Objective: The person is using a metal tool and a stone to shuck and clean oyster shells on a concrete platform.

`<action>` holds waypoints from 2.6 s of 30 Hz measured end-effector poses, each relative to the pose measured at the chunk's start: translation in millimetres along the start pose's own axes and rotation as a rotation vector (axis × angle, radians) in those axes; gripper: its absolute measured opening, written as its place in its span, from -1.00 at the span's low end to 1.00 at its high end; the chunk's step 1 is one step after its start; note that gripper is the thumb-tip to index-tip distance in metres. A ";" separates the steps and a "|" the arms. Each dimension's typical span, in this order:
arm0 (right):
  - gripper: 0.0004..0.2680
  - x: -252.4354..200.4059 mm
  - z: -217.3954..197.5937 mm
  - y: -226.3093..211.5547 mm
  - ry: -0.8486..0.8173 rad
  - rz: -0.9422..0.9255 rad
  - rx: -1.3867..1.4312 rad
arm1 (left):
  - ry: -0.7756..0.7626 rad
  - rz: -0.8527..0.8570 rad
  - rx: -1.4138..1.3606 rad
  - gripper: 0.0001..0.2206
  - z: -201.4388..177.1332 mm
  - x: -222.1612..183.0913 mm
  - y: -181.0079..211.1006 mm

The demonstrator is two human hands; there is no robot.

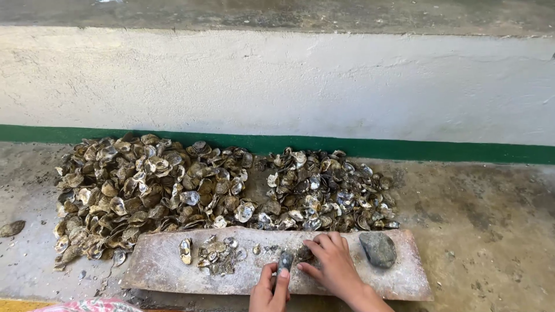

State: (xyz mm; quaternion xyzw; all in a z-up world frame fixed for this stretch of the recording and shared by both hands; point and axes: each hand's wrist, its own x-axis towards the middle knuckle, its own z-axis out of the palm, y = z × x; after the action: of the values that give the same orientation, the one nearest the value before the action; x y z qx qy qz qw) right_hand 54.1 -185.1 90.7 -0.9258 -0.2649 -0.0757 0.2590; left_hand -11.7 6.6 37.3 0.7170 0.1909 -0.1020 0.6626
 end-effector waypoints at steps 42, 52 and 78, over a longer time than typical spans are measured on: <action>-0.73 -18.9 -22.6 61.7 0.054 0.290 -0.080 | -0.044 -0.007 0.016 -0.61 4.9 19.5 -48.1; -0.35 -30.6 -95.2 56.4 -0.366 0.718 -0.187 | -0.040 -0.122 0.403 -0.50 -3.0 24.0 2.4; -0.40 -44.2 -39.3 89.5 -0.277 0.727 -0.116 | -0.361 0.014 0.756 -0.39 5.5 -8.3 110.6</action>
State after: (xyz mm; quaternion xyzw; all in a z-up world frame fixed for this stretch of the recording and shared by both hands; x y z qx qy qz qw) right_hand 63.9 -290.4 72.6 -0.9738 0.0526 0.1317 0.1778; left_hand 26.6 -5.4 140.9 0.8817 0.0157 -0.2845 0.3761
